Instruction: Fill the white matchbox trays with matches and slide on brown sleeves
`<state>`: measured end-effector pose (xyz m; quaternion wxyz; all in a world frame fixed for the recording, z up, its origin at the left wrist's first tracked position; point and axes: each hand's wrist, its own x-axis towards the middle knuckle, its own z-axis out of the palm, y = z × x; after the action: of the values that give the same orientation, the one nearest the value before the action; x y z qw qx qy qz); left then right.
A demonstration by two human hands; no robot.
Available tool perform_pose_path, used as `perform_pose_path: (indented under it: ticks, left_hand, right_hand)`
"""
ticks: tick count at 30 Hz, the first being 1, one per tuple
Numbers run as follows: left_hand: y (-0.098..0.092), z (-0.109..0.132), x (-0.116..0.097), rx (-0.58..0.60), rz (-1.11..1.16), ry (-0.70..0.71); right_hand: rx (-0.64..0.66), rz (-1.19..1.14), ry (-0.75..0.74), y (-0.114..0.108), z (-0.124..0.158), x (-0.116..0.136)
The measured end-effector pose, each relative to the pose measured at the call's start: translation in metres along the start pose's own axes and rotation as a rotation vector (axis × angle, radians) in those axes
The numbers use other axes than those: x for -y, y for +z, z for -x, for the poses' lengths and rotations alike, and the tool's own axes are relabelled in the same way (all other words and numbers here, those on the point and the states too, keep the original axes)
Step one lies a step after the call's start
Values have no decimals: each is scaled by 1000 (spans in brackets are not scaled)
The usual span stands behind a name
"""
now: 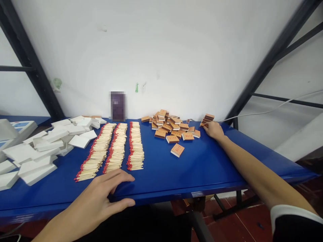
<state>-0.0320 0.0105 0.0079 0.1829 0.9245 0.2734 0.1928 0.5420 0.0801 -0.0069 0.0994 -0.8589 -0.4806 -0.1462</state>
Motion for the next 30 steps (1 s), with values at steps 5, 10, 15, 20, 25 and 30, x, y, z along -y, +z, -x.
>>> perform_pose_path:
  ticks: [5,10,15,20,25,30]
  left_hand:
    - [0,1,-1,-16,-9,14]
    - [1,0,0,-30,-1,23]
    - [1,0,-3,-24,9,4]
    - [-14,3,-3,-76,0,-61]
    - [-57,13,36,-327,-394,-140]
    - [-90,11,81,-352,-852,-234]
  right_hand:
    - [-16,2,65,6,-4,-4]
    - [-32,-20,95,5,-3,-4]
    - [-74,-56,104,-2,6,1]
    - [-138,-120,51,-27,21,14]
    - [-81,-237,-230,-46,40,34]
    - [-57,-360,-562,-57,82,58]
